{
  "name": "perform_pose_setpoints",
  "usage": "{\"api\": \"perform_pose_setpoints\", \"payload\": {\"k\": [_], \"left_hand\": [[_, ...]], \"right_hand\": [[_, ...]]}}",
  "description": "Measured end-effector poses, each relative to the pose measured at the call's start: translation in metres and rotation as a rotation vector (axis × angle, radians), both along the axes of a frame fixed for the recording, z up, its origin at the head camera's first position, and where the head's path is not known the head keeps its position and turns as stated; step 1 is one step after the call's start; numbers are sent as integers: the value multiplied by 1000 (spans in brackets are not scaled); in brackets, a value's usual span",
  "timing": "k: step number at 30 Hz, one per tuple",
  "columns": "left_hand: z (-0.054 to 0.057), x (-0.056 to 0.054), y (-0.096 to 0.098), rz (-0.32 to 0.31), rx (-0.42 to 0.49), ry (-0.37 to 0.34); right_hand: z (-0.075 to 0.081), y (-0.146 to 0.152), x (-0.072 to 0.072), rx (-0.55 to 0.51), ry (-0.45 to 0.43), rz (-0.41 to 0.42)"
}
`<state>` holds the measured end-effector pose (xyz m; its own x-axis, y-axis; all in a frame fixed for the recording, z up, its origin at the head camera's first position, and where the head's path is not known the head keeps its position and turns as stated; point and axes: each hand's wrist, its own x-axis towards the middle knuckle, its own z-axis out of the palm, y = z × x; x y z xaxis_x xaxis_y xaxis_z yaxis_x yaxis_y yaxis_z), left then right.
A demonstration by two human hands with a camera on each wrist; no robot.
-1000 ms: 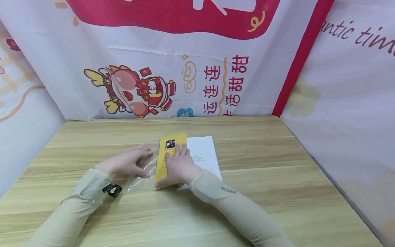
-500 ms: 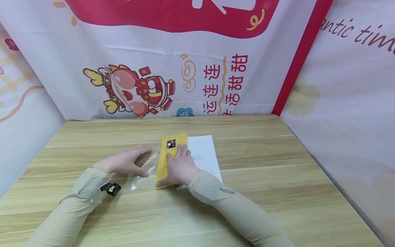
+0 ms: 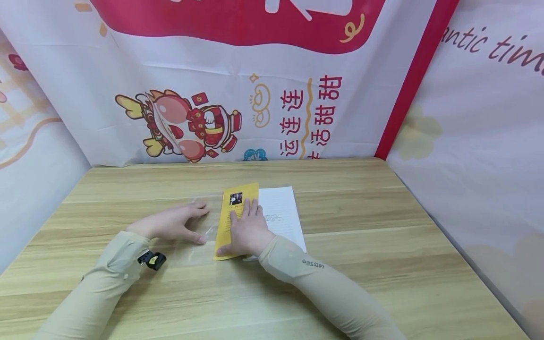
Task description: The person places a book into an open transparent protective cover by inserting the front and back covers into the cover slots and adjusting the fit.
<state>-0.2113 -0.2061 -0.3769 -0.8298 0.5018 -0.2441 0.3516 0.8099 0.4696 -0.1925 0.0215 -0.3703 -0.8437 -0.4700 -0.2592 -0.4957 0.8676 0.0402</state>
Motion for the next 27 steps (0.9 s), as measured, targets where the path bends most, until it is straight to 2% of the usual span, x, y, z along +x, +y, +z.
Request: {"api": "perform_pose_setpoints", "payload": {"k": [11, 16, 22, 24, 27], "left_hand": [[-4, 6, 3, 6, -13, 63], [-6, 5, 4, 14, -24, 63], [-4, 6, 5, 14, -15, 68], [-4, 6, 6, 9, -12, 75], [-4, 5, 9, 4, -10, 85]], "right_hand": [[2, -1, -1, 38, -3, 45], [2, -1, -2, 62, 9, 55], [3, 1, -3, 42, 6, 63], [5, 3, -4, 26, -18, 67], [12, 9, -8, 8, -104, 55]]}}
